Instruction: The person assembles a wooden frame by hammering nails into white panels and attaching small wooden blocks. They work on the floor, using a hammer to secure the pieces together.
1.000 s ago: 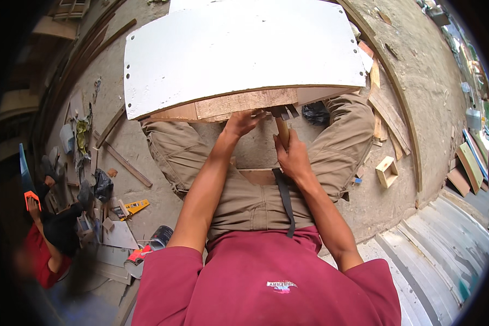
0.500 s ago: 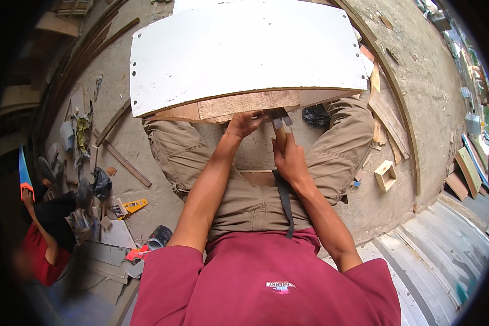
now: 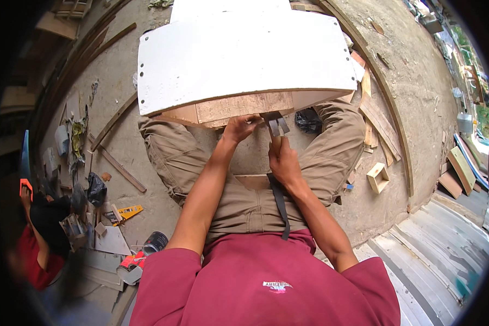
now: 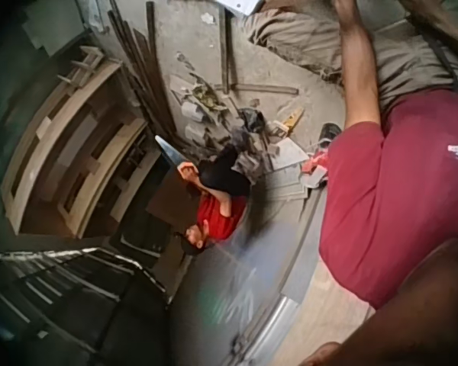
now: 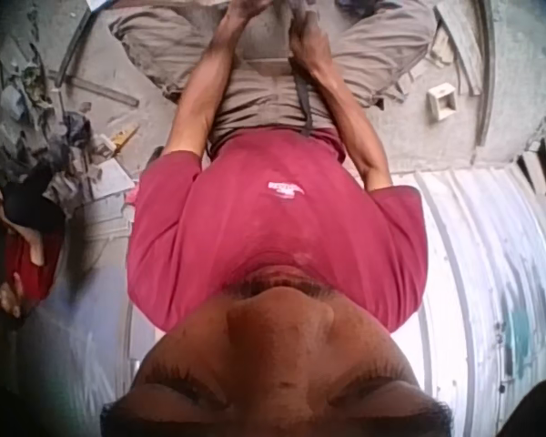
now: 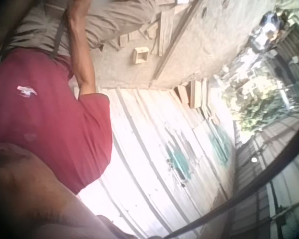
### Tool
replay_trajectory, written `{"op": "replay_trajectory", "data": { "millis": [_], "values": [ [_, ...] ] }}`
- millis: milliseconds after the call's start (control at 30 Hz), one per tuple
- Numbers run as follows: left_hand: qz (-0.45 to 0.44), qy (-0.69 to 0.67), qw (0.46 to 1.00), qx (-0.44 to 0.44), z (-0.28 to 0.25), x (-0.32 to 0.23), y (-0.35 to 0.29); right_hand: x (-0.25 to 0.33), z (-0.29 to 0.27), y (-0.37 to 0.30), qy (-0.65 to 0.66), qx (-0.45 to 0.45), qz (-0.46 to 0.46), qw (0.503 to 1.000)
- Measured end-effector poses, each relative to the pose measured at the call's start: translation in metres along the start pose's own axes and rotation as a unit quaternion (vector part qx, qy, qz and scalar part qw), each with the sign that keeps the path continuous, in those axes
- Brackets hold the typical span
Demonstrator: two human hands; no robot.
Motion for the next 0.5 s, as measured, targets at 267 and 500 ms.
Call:
{"op": "replay_trajectory", "data": {
  "millis": [267,500],
  "values": [
    [-0.002,0.042,0.999,-0.004,0.002,-0.008,0.004,-0.005,0.000,-0.002,-0.001,-0.002,0.013,1.000],
    [0.058,0.063,0.995,-0.056,0.001,0.017,0.008,-0.007,0.002,-0.003,0.025,-0.017,-0.009,1.000]
  ]
}}
Point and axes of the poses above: each hand's wrist, its own y-axis towards the middle knuckle, its own z-axis out of the palm, x = y × z, the point moved 1 cm from there along y, towards the middle knuckle, and after that the axes turned 12 degrees about -z, right-handed, at the moved point
